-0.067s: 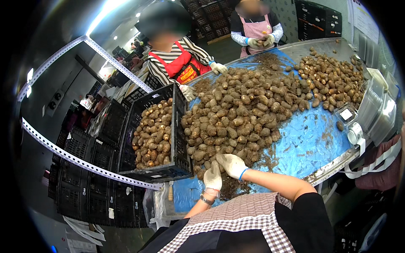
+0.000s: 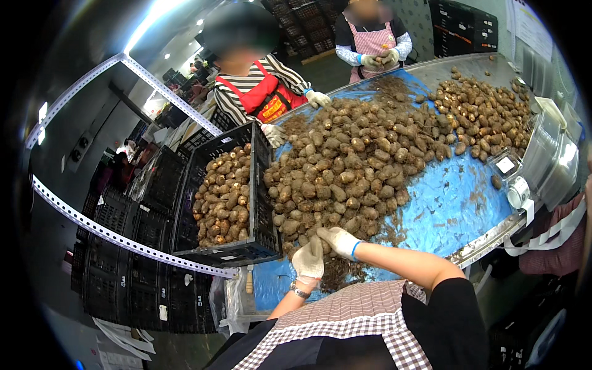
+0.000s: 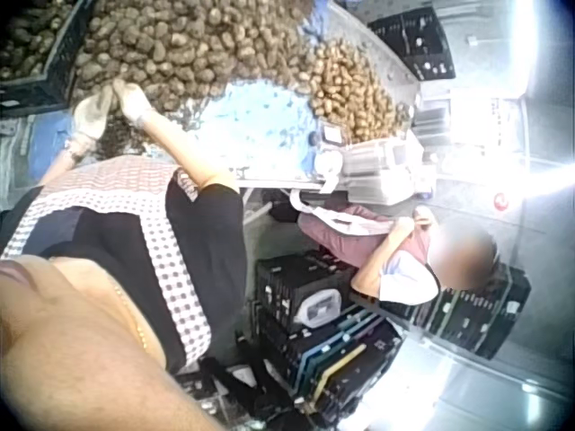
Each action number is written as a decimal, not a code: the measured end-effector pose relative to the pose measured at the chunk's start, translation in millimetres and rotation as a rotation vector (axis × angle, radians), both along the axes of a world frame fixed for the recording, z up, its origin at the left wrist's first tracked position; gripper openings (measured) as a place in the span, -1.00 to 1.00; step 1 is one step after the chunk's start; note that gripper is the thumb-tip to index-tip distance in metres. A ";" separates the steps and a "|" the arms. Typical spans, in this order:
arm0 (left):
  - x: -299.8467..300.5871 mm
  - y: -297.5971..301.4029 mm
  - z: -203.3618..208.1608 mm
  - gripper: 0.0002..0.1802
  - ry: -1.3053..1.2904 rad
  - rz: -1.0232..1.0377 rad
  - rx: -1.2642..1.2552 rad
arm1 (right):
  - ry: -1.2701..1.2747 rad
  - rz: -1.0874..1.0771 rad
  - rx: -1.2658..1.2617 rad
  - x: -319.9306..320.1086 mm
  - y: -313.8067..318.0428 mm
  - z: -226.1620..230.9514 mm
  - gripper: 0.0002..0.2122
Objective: The person sorts through a pile of small brown tubers on a table, picking them up one by one, cleaning off loose soil with their gloved hands, and placing them into a plastic crate.
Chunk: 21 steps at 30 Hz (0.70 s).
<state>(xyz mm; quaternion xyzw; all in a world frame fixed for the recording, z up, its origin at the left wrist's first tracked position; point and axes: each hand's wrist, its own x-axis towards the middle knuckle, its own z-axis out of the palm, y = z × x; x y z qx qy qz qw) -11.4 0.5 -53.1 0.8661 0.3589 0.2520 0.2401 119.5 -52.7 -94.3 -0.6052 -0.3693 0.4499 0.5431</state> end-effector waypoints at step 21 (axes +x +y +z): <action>-11.9 35.6 -40.0 -0.28 -0.108 -0.001 -1.439 | -1.200 0.034 0.154 -17.7 -24.9 76.4 -0.64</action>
